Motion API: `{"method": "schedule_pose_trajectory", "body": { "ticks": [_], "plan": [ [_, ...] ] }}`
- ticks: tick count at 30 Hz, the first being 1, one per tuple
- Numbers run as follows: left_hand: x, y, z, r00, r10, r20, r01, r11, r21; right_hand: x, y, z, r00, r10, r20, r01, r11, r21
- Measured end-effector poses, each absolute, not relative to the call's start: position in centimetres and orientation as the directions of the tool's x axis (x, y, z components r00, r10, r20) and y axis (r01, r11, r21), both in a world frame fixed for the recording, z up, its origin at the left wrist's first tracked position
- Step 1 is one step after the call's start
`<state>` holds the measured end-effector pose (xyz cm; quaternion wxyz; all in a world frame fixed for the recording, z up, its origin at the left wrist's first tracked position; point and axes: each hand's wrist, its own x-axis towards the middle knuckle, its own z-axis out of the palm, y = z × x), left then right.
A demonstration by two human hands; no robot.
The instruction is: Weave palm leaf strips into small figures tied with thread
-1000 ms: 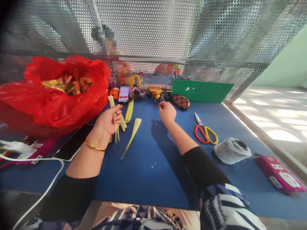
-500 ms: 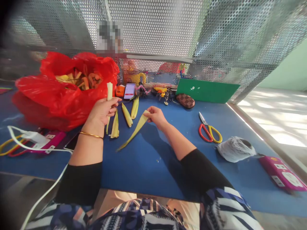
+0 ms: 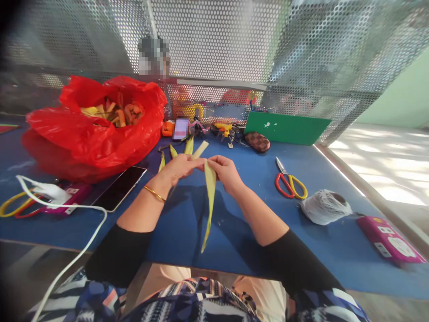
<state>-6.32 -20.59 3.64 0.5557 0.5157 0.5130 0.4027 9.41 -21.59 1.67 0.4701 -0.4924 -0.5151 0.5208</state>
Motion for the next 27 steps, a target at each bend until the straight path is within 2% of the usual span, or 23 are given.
{"method": "schedule_pose_trajectory", "body": {
  "ticks": [2,15,19,23,27],
  "plan": [
    [-4.7,-21.1,3.2,0.201,0.968,-0.15,0.079,0.136,0.987,9.7,-22.0,1.8,-0.064,0.998,0.003,0.056,0.006,-0.998],
    [-2.4,-22.3,2.6,0.217,0.961,-0.17,-0.004,0.175,0.985,12.4,-23.7,1.2,0.017,0.994,0.111,0.074,0.109,-0.991],
    [-2.2,-22.2,2.3,0.19,0.972,-0.135,-0.021,0.142,0.99,12.6,-23.6,1.2,-0.002,0.999,0.052,0.08,0.052,-0.995],
    [-2.1,-21.5,1.3,0.087,0.98,-0.177,0.029,0.175,0.984,13.1,-23.0,1.1,0.05,0.998,-0.049,0.152,-0.056,-0.987],
    [-1.9,-20.8,0.1,-0.027,0.975,-0.221,0.256,0.22,0.941,13.9,-22.2,0.4,0.035,0.981,-0.189,0.366,-0.189,-0.911]
  ]
}}
